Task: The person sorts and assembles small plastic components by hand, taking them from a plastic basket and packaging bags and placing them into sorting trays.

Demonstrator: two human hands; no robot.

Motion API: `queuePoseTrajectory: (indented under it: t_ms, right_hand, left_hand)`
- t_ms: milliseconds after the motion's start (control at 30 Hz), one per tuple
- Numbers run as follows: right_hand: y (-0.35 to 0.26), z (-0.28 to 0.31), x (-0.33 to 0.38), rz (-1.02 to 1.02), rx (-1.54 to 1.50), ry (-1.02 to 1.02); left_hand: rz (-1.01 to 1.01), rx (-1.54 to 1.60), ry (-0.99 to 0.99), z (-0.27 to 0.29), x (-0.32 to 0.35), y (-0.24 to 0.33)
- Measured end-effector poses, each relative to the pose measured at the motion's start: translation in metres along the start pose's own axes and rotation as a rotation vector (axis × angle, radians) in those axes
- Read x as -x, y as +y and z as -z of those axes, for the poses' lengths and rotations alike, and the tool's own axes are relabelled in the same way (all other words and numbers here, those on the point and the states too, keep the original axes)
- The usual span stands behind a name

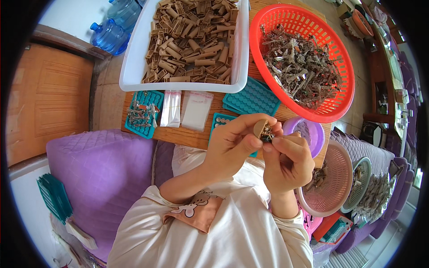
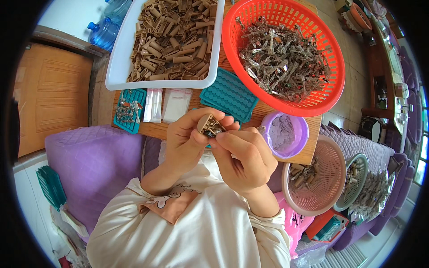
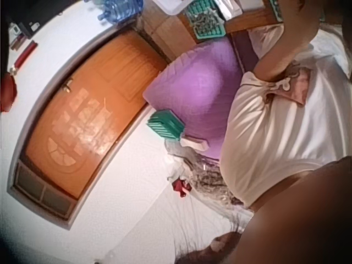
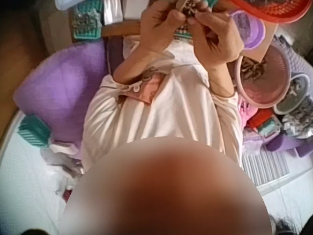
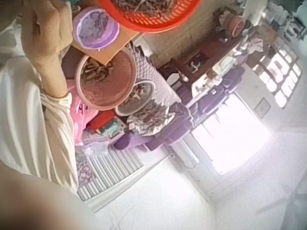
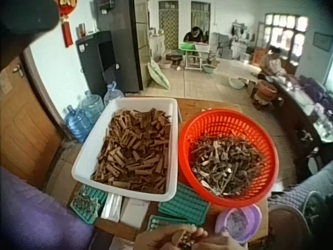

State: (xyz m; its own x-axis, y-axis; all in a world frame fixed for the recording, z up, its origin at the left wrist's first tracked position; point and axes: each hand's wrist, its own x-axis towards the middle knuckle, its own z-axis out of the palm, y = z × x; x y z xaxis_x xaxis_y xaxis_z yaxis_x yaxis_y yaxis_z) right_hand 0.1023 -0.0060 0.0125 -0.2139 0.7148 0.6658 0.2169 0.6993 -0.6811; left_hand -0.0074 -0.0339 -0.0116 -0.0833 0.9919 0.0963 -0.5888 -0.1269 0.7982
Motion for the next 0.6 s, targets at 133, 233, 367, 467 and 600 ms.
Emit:
queuePoseTrajectory:
  t_ms: [133, 233, 367, 467, 600]
  right_hand:
    - [0.002, 0.001, 0.001, -0.005, 0.007, -0.017]
    - [0.004, 0.002, 0.003, -0.012, -0.012, -0.006]
    - [0.007, 0.000, 0.006, -0.002, 0.015, -0.094]
    - [0.009, -0.002, 0.014, -0.100, 0.074, -0.104]
    - [0.014, -0.006, 0.017, 0.005, 0.105, -0.113]
  left_hand:
    - [0.069, -0.065, 0.007, 0.001, 0.001, 0.005]
    - [0.139, -0.097, -0.004, 0.002, 0.002, 0.013]
    - [0.144, -0.034, 0.096, 0.007, 0.003, 0.006]
    - [0.191, -0.084, 0.116, 0.007, 0.006, 0.007]
    - [0.220, 0.064, 0.102, 0.005, 0.011, 0.003]
